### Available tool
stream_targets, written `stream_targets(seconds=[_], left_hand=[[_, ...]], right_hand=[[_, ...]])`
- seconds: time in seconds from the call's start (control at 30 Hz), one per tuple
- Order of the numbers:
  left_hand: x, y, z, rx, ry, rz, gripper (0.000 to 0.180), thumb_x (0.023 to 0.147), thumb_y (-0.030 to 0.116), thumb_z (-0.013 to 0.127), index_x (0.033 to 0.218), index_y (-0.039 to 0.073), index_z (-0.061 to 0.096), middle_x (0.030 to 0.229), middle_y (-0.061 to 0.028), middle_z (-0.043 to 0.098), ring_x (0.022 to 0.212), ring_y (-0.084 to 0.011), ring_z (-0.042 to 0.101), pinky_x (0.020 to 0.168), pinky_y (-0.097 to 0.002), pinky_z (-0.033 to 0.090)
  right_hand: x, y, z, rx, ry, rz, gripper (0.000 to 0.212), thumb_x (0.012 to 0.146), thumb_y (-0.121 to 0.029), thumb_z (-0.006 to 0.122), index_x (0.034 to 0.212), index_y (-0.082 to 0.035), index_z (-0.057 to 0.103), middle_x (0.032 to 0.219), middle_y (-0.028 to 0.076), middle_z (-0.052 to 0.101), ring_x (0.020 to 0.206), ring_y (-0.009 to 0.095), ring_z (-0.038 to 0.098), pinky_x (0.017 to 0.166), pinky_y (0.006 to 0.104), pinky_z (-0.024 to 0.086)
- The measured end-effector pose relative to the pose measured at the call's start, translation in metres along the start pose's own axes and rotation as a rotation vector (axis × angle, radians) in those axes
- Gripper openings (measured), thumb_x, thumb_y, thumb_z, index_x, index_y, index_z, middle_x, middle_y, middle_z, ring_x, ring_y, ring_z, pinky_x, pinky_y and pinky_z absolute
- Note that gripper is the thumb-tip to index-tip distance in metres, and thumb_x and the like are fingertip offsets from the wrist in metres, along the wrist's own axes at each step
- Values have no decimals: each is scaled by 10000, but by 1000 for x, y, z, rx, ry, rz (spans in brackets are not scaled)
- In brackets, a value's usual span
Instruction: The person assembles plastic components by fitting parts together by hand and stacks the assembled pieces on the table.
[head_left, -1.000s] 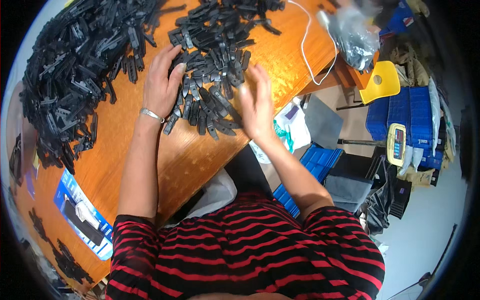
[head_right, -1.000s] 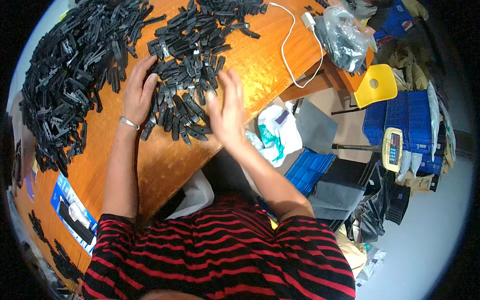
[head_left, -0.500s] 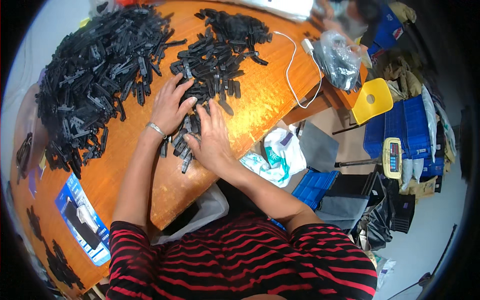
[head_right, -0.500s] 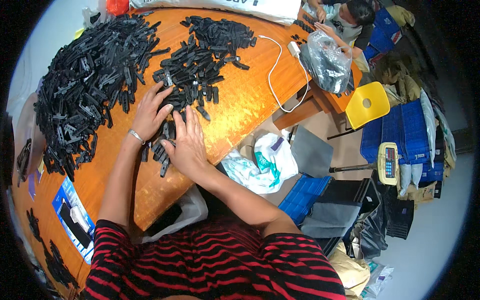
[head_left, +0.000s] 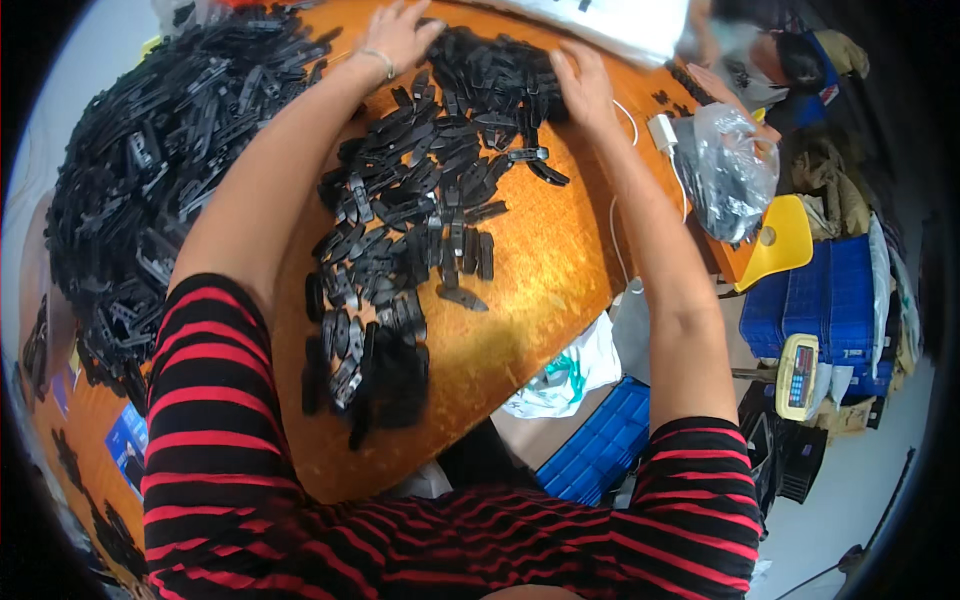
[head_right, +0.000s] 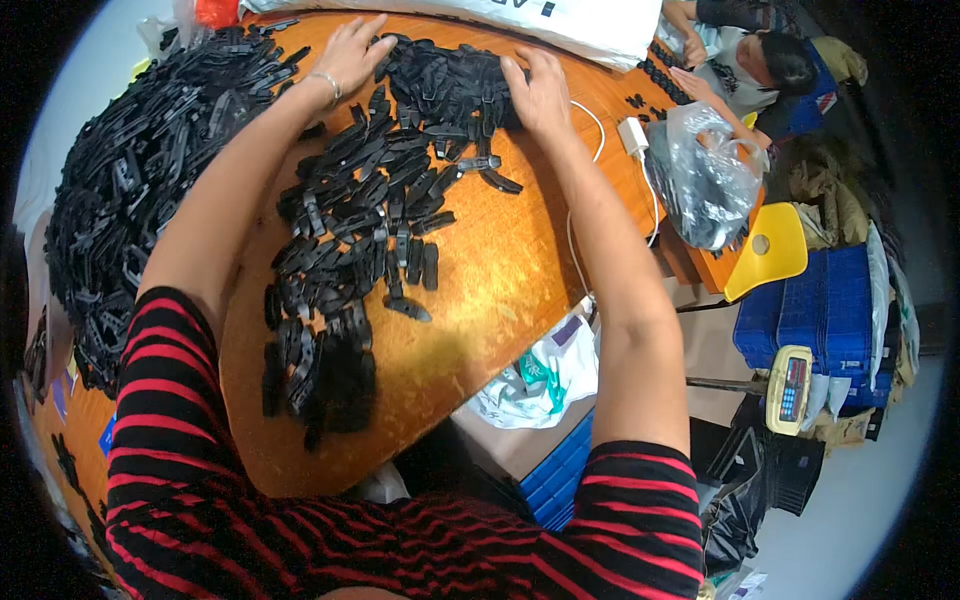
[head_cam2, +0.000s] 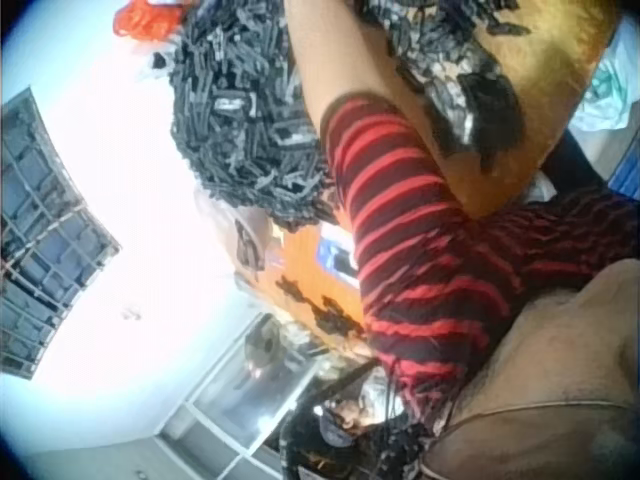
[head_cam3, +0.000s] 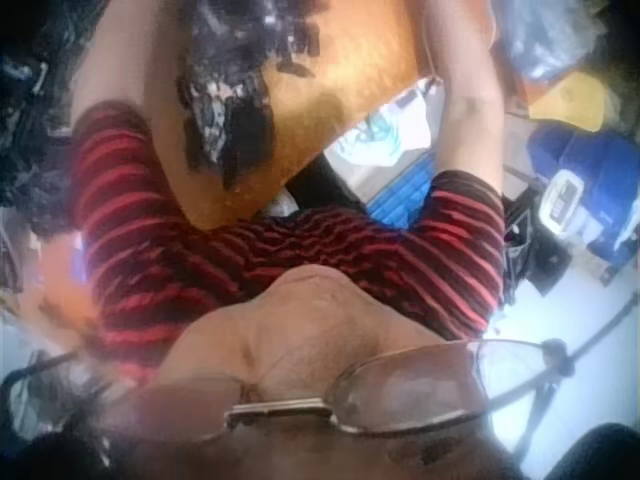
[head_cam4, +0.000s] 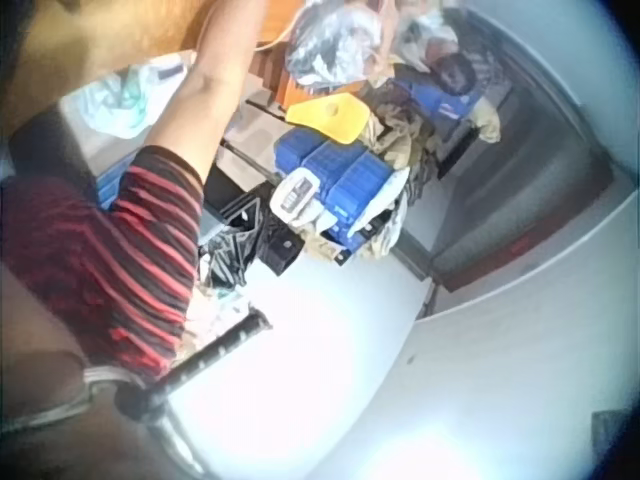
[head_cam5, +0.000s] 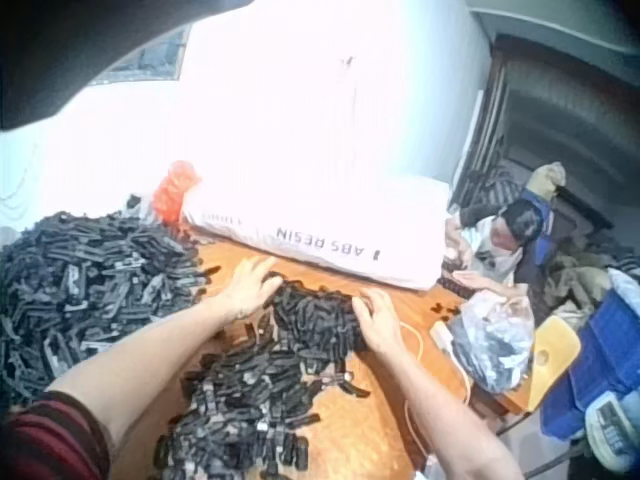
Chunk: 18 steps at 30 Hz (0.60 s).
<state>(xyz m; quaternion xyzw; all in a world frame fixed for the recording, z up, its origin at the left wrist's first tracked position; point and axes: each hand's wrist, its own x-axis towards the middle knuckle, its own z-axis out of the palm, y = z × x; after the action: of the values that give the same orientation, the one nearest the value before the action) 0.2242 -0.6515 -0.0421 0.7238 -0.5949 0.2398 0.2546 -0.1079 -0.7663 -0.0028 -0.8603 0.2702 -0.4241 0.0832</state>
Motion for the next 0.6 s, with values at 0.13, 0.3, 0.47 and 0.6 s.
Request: stream_targets(seconds=[0.13, 0.3, 0.47, 0.6], left_hand=[[36, 45, 34, -319, -278, -179, 718, 1025, 631, 452, 1571, 165, 459, 1647, -204, 361, 1544, -414, 265, 1255, -505, 256], [47, 82, 0, -403, -629, -227, 687, 997, 691, 434, 1434, 203, 639, 1529, -105, 558, 1494, -322, 406, 1253, -502, 262], [36, 64, 3, -432, -540, -28, 750, 980, 738, 447, 1390, 150, 668, 1412, -193, 624, 1364, -359, 541, 1169, -438, 397], [13, 80, -40, -385, -556, -44, 726, 985, 715, 454, 1319, 120, 704, 1317, -207, 656, 1270, -384, 597, 1117, -456, 443]], right_hand=[[21, 62, 25, 88, -196, 76, 682, 997, -577, 535, 1389, -26, 627, 1424, 260, 589, 1371, 395, 519, 1160, 458, 390], [27, 31, 45, -16, -477, 150, 745, 970, -680, 492, 1422, -103, 622, 1435, 216, 611, 1390, 366, 527, 1165, 471, 393], [23, 18, 62, 129, -458, 13, 713, 945, -665, 559, 1378, -106, 653, 1362, 201, 659, 1325, 374, 580, 1118, 463, 447], [6, -22, 51, 154, -540, 70, 623, 955, -569, 626, 1339, -81, 672, 1359, 246, 638, 1290, 398, 589, 1103, 480, 452]])
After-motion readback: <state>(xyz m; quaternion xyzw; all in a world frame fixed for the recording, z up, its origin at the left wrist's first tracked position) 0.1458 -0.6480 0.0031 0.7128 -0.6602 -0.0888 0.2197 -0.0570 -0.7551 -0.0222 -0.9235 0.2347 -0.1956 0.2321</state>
